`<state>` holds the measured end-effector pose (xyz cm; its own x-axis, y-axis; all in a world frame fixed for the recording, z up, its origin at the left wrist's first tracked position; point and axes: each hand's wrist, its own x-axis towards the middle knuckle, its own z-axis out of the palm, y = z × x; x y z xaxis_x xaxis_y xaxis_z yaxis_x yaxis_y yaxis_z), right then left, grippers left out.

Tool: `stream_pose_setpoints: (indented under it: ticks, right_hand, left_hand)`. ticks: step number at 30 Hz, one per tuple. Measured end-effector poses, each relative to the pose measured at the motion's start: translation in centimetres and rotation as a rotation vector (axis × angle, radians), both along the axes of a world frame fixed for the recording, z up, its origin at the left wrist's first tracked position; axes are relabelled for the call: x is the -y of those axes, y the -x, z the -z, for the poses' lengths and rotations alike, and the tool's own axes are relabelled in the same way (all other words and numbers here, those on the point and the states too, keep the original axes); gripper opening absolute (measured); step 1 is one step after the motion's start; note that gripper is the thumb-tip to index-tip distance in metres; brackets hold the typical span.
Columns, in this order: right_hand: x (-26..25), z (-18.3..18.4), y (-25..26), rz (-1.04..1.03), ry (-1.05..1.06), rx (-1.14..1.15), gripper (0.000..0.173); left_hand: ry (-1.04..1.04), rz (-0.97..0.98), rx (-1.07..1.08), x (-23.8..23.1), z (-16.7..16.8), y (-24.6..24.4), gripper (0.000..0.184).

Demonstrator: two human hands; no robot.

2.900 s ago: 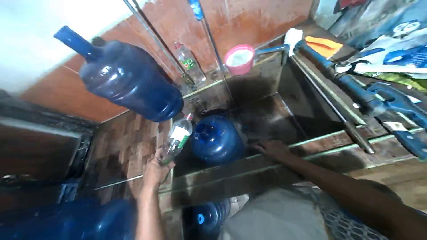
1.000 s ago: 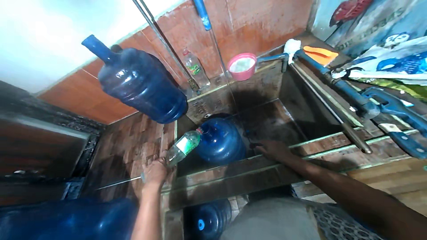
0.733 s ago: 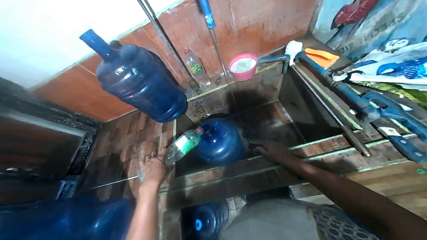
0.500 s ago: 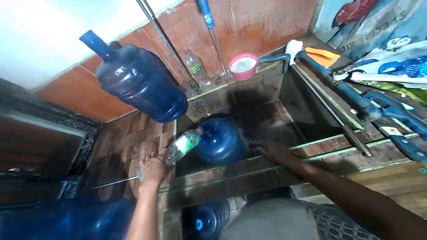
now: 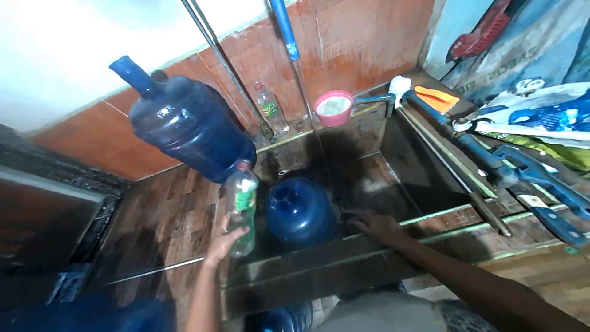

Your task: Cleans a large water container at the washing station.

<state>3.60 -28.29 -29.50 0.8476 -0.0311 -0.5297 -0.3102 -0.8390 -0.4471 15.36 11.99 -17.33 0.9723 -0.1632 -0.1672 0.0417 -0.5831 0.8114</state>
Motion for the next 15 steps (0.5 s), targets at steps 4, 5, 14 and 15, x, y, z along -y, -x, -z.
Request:
stream_pose_setpoints:
  ticks: [4, 5, 14, 15]
  right_hand:
    - [-0.1, 0.5, 0.5, 0.045, 0.022, 0.034, 0.057]
    - [-0.2, 0.6, 0.6, 0.049, 0.027, 0.061, 0.056]
    - [-0.2, 0.4, 0.0, 0.149, 0.017, -0.058, 0.056]
    - [-0.2, 0.5, 0.0, 0.172, 0.006, -0.053, 0.055]
  left_hand:
    - [0.193, -0.026, 0.187, 5.6, -2.5, -6.0, 0.057]
    - [0.214, -0.04, 0.203, 7.6, -3.0, -7.6, 0.053]
    - [0.37, 0.047, 0.082, 25.1, 3.2, -23.6, 0.045]
    - [0.391, 0.018, 0.074, 26.6, 4.0, -24.8, 0.049]
